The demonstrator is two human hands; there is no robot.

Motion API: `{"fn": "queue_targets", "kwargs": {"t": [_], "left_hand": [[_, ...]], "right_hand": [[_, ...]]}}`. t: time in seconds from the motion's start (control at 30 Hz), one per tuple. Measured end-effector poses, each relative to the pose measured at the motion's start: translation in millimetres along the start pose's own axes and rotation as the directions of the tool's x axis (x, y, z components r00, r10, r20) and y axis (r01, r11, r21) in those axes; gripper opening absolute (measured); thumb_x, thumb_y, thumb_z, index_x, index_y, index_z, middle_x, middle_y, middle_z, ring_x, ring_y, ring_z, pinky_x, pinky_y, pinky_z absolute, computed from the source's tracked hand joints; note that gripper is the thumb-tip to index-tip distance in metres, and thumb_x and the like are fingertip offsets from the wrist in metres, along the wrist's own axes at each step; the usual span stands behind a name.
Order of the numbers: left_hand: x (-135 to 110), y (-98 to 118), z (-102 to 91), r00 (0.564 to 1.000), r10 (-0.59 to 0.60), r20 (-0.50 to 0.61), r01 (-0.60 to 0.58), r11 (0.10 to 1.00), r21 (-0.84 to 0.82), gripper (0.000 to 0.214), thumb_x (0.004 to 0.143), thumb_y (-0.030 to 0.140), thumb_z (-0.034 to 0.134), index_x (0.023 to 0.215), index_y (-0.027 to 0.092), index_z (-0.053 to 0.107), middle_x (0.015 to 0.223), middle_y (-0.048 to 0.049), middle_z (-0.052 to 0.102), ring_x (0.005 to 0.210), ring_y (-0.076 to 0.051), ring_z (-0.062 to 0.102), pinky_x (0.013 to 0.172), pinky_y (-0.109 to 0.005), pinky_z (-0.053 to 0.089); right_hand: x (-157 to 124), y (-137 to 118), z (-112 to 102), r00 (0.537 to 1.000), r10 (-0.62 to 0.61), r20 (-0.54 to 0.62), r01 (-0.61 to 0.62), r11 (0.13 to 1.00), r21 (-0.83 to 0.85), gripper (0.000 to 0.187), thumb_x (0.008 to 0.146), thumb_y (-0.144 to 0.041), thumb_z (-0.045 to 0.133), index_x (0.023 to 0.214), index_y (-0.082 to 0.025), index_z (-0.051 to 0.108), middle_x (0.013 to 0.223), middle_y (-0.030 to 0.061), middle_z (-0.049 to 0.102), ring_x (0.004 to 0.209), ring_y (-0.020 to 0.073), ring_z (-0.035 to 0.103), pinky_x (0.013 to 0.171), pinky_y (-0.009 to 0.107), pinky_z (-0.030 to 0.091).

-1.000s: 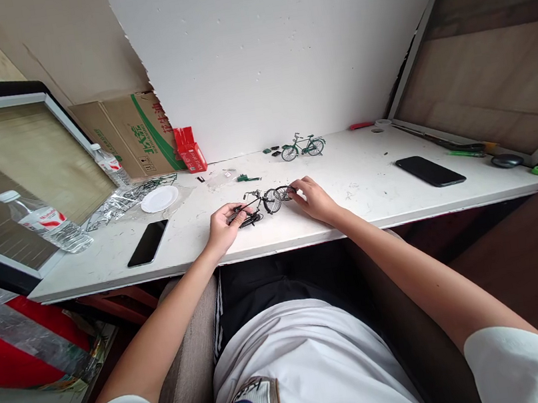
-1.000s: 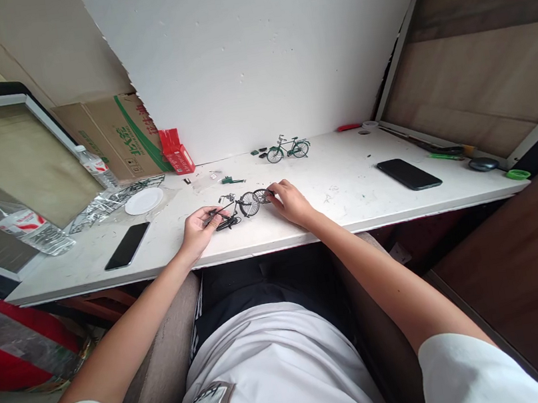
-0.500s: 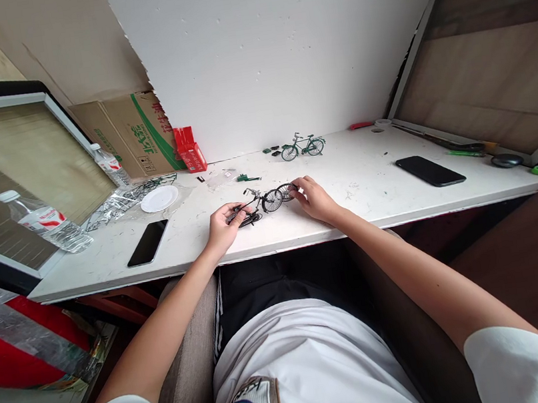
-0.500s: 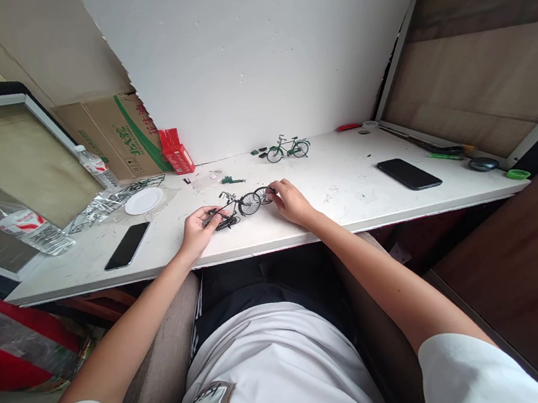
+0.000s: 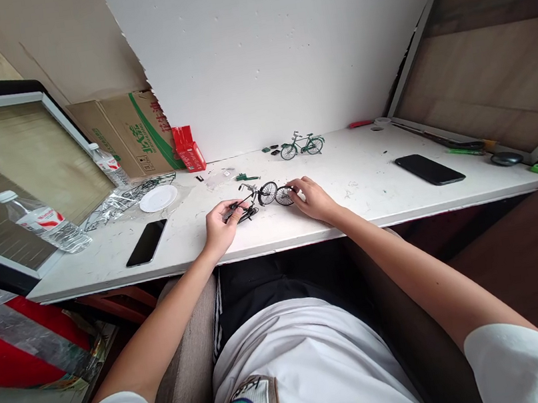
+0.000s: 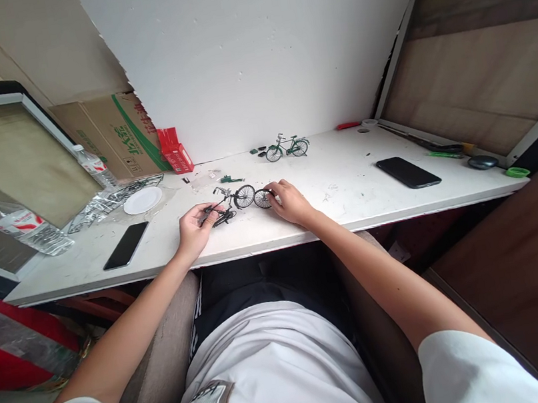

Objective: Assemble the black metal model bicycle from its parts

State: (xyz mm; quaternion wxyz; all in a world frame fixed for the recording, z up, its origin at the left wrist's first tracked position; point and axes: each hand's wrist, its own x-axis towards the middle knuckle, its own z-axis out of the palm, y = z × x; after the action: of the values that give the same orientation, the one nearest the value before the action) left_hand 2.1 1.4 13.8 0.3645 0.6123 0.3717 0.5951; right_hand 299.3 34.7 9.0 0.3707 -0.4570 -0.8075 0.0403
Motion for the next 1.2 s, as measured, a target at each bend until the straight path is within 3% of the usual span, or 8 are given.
{"fn": "queue_targets", "kwargs": {"t": [0.17,0.3,0.43,0.6,0.77,0.97,1.2], "left_hand": [[9,15,-1.4,0.998,-0.007,-0.065,0.002,0.997,-0.078,0.047,0.081,0.048,0.087,0.112,0.015,0.073,0.111,-0.0153,0.08,0.11,-0.028,0.076,0.104,-0.044,0.058],[23,25,2.1,0.993,-0.086,-0.077,0.07,0.98,-0.189,0.051,0.078,0.047,0.09,0.112,0.014,0.071,0.112,-0.0152,0.079,0.104,-0.026,0.077,0.1,-0.045,0.06],[42,25,10.3,0.986,-0.157,-0.058,0.133,0.946,-0.296,0.051,0.078,0.045,0.091,0.114,0.015,0.07,0.119,-0.0159,0.078,0.108,-0.025,0.076,0.101,-0.043,0.059],[55,23,21.7,0.978,-0.201,-0.047,0.163,0.894,-0.418,0.049,0.075,0.04,0.093,0.111,0.015,0.07,0.121,-0.0157,0.078,0.109,-0.025,0.076,0.102,-0.041,0.059],[50,22,24.5,0.981,-0.186,-0.054,0.139,0.87,-0.473,0.049,0.074,0.039,0.094,0.11,0.015,0.071,0.115,-0.0141,0.079,0.103,-0.023,0.076,0.1,-0.04,0.058],[43,16,20.8,0.982,-0.187,-0.036,0.152,0.882,-0.445,0.049,0.074,0.041,0.093,0.11,0.014,0.073,0.12,-0.0152,0.078,0.104,-0.024,0.075,0.101,-0.042,0.057],[44,-5,25.9,0.981,-0.173,-0.09,0.124,0.909,-0.398,0.051,0.073,0.042,0.093,0.111,0.016,0.073,0.109,-0.01,0.075,0.1,-0.023,0.073,0.097,-0.04,0.057]], "right_hand": [[1,-5,-4,0.999,-0.028,-0.02,0.028,0.999,0.022,0.032,0.106,-0.039,0.05,0.123,-0.017,0.067,0.108,0.0156,0.073,0.107,0.0311,0.066,0.092,0.045,0.054],[2,-23,1,0.994,0.109,-0.007,-0.103,0.961,0.255,0.031,0.102,-0.048,0.06,0.119,-0.022,0.065,0.107,0.0108,0.077,0.097,0.0276,0.072,0.083,0.043,0.057],[5,-45,18,0.971,0.211,0.11,-0.236,0.789,0.567,0.04,0.092,-0.059,0.073,0.11,-0.026,0.063,0.096,0.0063,0.079,0.086,0.0254,0.076,0.075,0.038,0.058],[19,-64,24,0.937,0.222,0.269,-0.348,0.56,0.752,0.051,0.081,-0.063,0.083,0.108,-0.026,0.059,0.084,0.0042,0.079,0.081,0.025,0.077,0.067,0.035,0.057],[24,-76,23,0.924,0.224,0.31,-0.379,0.441,0.813,0.054,0.079,-0.059,0.087,0.112,-0.027,0.059,0.085,0.0007,0.078,0.081,0.0226,0.079,0.066,0.031,0.055],[14,-78,37,0.901,0.226,0.369,-0.429,0.349,0.833,0.057,0.076,-0.058,0.09,0.109,-0.027,0.057,0.095,0.0043,0.081,0.085,0.0242,0.08,0.062,0.029,0.054],[12,-74,38,0.897,0.242,0.37,-0.436,0.338,0.834,0.058,0.074,-0.056,0.092,0.108,-0.025,0.058,0.094,0.0054,0.082,0.091,0.0256,0.081,0.063,0.026,0.052]]}}
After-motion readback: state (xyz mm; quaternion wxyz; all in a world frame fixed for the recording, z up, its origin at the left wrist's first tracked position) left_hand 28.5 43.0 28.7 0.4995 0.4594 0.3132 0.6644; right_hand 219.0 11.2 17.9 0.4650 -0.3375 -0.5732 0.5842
